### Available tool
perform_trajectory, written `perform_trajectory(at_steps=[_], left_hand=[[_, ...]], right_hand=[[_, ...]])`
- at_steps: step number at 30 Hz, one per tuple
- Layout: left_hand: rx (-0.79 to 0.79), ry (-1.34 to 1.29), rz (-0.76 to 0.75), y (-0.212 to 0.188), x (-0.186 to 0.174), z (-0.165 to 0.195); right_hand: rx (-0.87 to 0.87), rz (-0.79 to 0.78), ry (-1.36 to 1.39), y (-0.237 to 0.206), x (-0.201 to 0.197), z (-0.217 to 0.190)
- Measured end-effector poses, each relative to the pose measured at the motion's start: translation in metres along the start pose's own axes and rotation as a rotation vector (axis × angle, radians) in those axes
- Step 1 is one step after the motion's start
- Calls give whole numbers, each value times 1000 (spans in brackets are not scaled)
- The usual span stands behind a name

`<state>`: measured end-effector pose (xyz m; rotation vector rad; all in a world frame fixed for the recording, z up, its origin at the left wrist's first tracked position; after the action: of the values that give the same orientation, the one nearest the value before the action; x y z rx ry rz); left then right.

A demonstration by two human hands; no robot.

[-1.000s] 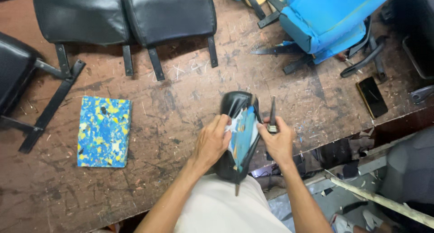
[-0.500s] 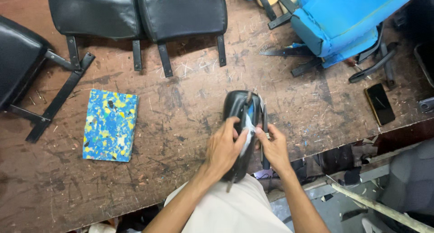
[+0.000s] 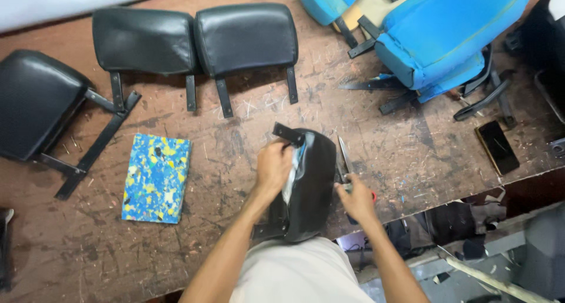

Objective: The person uses a knife to cut and peel off the black vinyl cover from a car headrest, revealing the blue foam underneath. They repeat this process on a second headrest, removing the cover and placing the foam pieces aside.

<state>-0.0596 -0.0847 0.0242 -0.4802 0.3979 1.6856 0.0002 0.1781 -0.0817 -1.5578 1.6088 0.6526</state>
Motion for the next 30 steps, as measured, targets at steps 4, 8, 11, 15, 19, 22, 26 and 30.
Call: perform_trajectory(at_steps=[4,8,11,15,19,22,26,30], left_hand=[[-244,-128,-77,3,-34,8],[410,-195,32,1,-81,49],[284,-118,64,4,-91,47],[441,22,107,2,-78,43],[572,137,143,-10,-52,38],[648,192,200,-21,-41,41],[640,212,197,-30,-41,47],[700,236,210,-37,-48,51]], right_hand=[[-59,78,19,-5,7,-18],[2,45,15,-15,15,-24],[-128,100,-74,-18,15,-37],[-125,93,-142,-16,10,-49],[-112,216,-193,1,-14,-52],[-57,289,-202,19,-31,-46],[55,163,-74,36,-33,-35],[-88,224,-28,42,-24,-38]])
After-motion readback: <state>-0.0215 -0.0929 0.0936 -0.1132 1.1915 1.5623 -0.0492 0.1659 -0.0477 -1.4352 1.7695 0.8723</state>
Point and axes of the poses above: each hand's wrist, its own y-axis towards the middle knuckle, its own x-axis out of the palm, z = x × y, the point moved 4 cm from there along y, towards the middle knuckle, and after that the axes turned 1 degree about z, right-handed, at the moved point
